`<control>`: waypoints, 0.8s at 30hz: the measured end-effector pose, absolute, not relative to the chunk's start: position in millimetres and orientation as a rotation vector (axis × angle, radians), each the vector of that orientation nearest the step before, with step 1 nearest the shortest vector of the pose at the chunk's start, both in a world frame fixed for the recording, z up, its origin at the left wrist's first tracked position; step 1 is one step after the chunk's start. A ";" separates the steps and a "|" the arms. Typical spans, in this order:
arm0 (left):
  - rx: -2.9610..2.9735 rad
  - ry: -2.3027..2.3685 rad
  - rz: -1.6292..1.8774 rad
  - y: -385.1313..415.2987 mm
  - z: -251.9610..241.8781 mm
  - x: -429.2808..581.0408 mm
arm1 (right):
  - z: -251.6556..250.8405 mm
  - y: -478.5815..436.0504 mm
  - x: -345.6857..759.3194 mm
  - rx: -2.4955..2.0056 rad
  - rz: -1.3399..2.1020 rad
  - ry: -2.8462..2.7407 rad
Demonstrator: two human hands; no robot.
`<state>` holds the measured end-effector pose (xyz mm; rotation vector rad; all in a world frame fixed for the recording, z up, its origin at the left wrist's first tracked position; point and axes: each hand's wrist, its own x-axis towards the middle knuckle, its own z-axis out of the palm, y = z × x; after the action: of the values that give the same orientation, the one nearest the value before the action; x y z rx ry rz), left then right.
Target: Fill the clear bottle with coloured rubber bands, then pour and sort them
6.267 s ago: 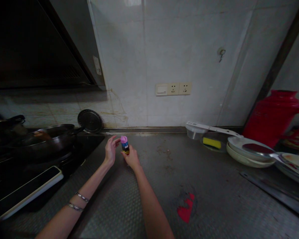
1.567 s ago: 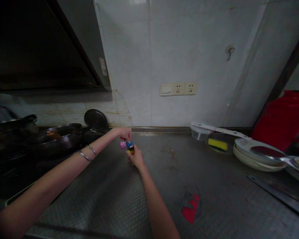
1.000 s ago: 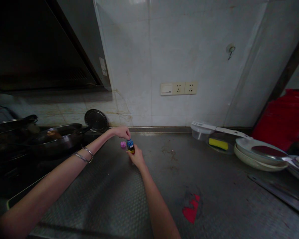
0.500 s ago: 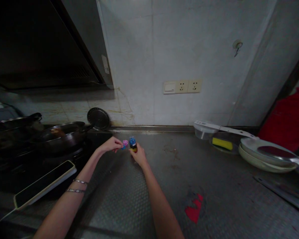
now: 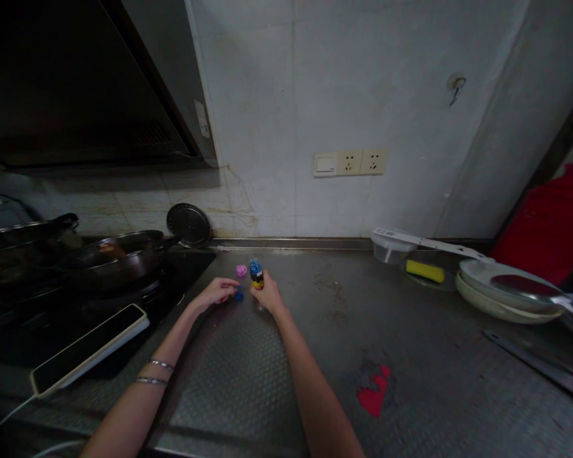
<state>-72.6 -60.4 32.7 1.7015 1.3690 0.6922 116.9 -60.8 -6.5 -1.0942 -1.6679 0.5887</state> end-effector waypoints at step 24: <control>1.689 1.381 0.685 -60.9 28.4 -77.9 | 41.0 -27.7 138.4 -0.905 0.807 -1.468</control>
<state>-77.9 -60.9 28.4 1.6889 1.3811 0.6854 138.4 -27.7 41.0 -0.9047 -1.4683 0.8068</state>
